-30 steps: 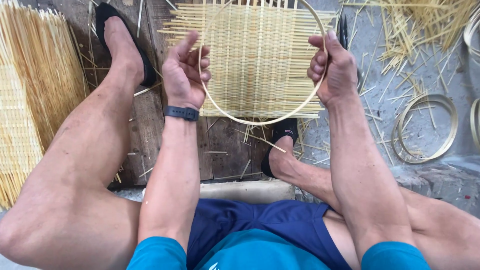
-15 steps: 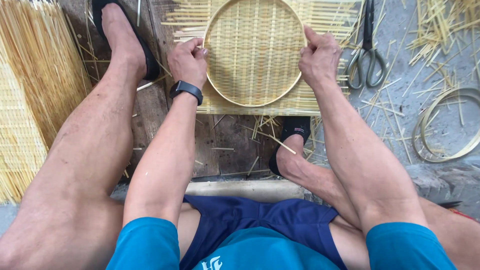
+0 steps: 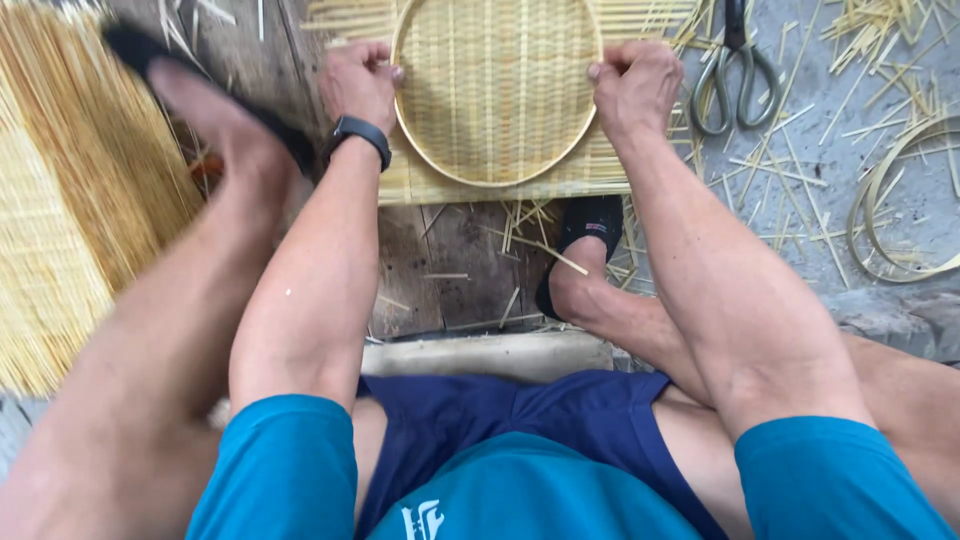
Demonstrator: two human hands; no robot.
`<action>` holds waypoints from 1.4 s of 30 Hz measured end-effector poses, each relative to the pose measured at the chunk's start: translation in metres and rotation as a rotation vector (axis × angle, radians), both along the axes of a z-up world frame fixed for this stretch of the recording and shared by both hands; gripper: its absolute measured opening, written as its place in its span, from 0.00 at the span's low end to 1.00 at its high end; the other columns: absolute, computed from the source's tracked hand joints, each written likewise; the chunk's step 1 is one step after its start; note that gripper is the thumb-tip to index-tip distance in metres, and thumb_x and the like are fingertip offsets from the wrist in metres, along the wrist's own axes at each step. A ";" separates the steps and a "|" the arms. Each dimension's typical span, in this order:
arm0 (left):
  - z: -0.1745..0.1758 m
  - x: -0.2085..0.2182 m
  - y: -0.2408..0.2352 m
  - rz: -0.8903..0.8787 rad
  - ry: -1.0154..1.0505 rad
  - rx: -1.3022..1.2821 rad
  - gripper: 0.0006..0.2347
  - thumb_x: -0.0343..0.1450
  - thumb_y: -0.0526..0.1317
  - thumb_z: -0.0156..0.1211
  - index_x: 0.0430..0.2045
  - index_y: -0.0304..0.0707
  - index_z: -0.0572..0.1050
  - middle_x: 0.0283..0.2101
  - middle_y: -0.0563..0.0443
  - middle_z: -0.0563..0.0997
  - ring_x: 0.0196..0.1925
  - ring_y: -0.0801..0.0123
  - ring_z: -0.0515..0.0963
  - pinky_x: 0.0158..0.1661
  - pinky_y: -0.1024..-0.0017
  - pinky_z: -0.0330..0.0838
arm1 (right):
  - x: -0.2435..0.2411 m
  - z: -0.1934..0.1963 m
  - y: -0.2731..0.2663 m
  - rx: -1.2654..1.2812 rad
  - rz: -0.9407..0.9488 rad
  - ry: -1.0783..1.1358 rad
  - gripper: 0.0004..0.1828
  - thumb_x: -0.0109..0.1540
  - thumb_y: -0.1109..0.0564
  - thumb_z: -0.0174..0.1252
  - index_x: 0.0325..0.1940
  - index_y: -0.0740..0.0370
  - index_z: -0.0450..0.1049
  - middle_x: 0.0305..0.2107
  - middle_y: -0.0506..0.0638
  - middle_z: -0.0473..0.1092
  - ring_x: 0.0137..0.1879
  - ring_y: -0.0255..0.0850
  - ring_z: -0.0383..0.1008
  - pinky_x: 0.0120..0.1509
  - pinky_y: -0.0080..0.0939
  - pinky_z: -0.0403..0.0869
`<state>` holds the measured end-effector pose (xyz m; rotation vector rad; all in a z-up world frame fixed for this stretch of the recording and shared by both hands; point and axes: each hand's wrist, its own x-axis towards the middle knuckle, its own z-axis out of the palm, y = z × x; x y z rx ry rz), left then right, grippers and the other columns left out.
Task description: The person sits on the floor weaving thin bamboo strips into a round woven tray. They weave strips over and under on a wooden mold, press a woven bamboo disc into shape, fit a bamboo rim ring around it, and trim excess strips with scissors.
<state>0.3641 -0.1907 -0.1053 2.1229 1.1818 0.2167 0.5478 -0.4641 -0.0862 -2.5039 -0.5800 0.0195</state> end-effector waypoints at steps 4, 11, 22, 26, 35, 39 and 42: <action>-0.002 0.009 0.004 0.102 -0.072 -0.120 0.07 0.61 0.30 0.72 0.28 0.43 0.87 0.28 0.52 0.87 0.30 0.72 0.85 0.37 0.74 0.79 | 0.006 0.010 0.003 0.018 -0.122 0.286 0.08 0.55 0.59 0.73 0.38 0.57 0.85 0.30 0.52 0.81 0.35 0.40 0.81 0.47 0.40 0.78; 0.018 0.002 0.005 0.168 -0.070 -0.275 0.05 0.61 0.34 0.77 0.26 0.39 0.85 0.27 0.52 0.86 0.27 0.75 0.85 0.32 0.77 0.82 | 0.005 0.017 0.009 0.006 -0.151 0.350 0.08 0.55 0.58 0.73 0.38 0.56 0.85 0.30 0.51 0.81 0.35 0.36 0.81 0.45 0.36 0.79; 0.002 0.005 0.011 0.129 -0.079 -0.303 0.06 0.58 0.33 0.77 0.24 0.39 0.85 0.25 0.52 0.86 0.26 0.75 0.85 0.31 0.75 0.80 | 0.015 -0.005 -0.001 0.098 -0.112 0.306 0.10 0.55 0.60 0.73 0.40 0.60 0.85 0.31 0.51 0.81 0.35 0.34 0.81 0.45 0.34 0.79; -0.018 -0.006 0.002 0.117 -0.123 -0.160 0.04 0.60 0.34 0.76 0.24 0.40 0.86 0.25 0.50 0.86 0.27 0.71 0.86 0.35 0.74 0.78 | 0.002 0.007 -0.007 0.094 -0.047 0.336 0.09 0.57 0.59 0.73 0.41 0.61 0.85 0.30 0.52 0.81 0.34 0.34 0.80 0.44 0.34 0.78; 0.004 -0.007 0.006 0.174 -0.131 -0.372 0.05 0.62 0.32 0.75 0.27 0.39 0.85 0.28 0.52 0.87 0.28 0.76 0.85 0.33 0.77 0.81 | 0.022 0.008 -0.009 0.188 -0.032 0.542 0.10 0.55 0.61 0.73 0.40 0.63 0.85 0.29 0.51 0.81 0.33 0.31 0.78 0.41 0.33 0.78; 0.016 -0.005 0.014 0.237 -0.168 -0.616 0.06 0.61 0.31 0.74 0.29 0.36 0.84 0.30 0.52 0.87 0.29 0.75 0.86 0.33 0.76 0.85 | 0.024 0.010 -0.010 0.143 0.016 0.522 0.11 0.54 0.60 0.75 0.39 0.64 0.85 0.28 0.51 0.80 0.32 0.33 0.78 0.41 0.35 0.78; 0.023 0.028 0.035 -0.045 0.160 -0.351 0.06 0.62 0.34 0.77 0.24 0.33 0.83 0.28 0.48 0.84 0.30 0.65 0.83 0.33 0.68 0.77 | 0.003 0.035 0.017 -0.121 0.141 0.310 0.15 0.58 0.55 0.72 0.46 0.64 0.84 0.39 0.60 0.80 0.45 0.42 0.80 0.58 0.44 0.78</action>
